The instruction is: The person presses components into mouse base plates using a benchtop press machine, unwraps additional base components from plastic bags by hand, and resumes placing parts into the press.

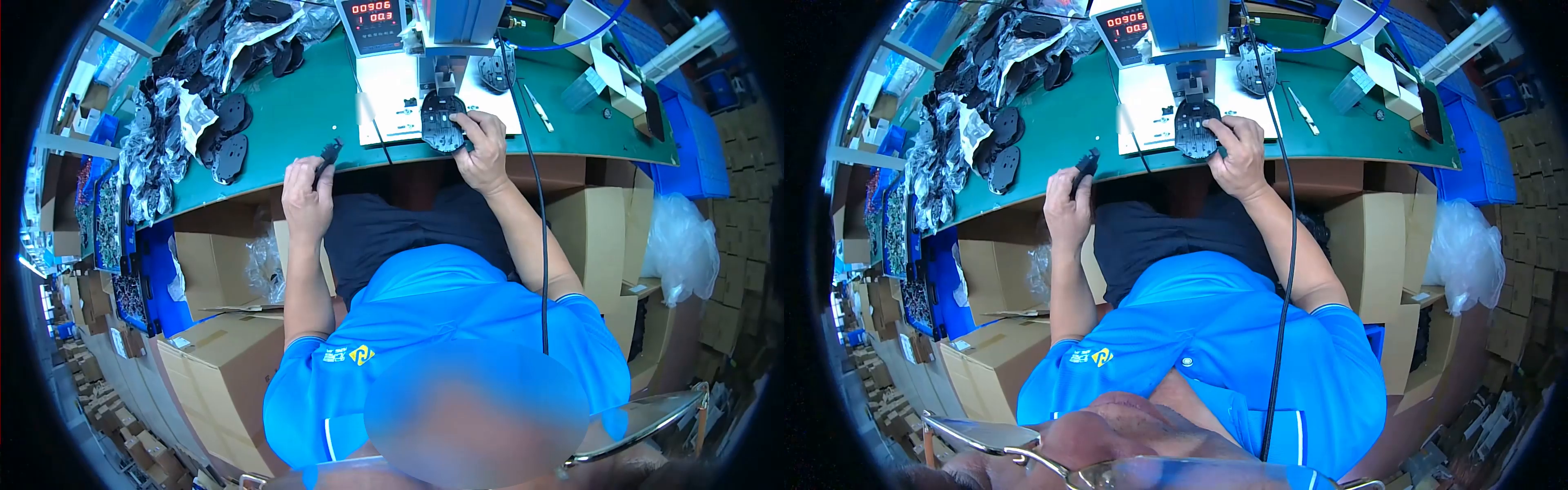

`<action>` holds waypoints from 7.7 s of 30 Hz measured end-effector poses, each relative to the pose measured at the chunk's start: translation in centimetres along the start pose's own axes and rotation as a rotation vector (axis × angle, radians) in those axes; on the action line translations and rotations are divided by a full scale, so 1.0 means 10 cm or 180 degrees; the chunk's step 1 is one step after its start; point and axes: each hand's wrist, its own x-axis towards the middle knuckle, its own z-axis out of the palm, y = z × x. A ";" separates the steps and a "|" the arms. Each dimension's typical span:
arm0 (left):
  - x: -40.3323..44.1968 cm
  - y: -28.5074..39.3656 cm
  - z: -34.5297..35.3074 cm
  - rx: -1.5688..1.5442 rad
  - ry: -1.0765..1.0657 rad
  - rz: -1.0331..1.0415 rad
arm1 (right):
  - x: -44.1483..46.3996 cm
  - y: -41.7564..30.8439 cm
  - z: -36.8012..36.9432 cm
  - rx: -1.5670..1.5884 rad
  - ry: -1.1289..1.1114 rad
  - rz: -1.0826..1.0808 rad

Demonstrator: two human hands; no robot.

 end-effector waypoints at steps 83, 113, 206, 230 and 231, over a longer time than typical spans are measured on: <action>0.34 -1.62 -0.51 0.2527 0.0475 -0.2014 | -0.01 0.06 0.03 -0.0140 -0.0186 0.0027; 0.12 0.33 -0.05 -0.0193 0.0063 0.0779 | -0.04 -0.17 -0.14 0.0578 0.0022 0.0389; 0.14 -0.48 -0.20 0.1427 -0.0879 -0.0742 | -0.06 0.02 0.05 -0.0127 -0.0139 0.0056; 0.54 0.72 0.30 -0.0934 0.0009 0.1211 | -0.07 -0.24 -0.31 0.0533 0.0074 0.0452; 0.59 0.76 0.39 -0.0957 -0.0027 0.1379 | -0.19 -0.27 -0.41 0.0578 0.0054 0.0392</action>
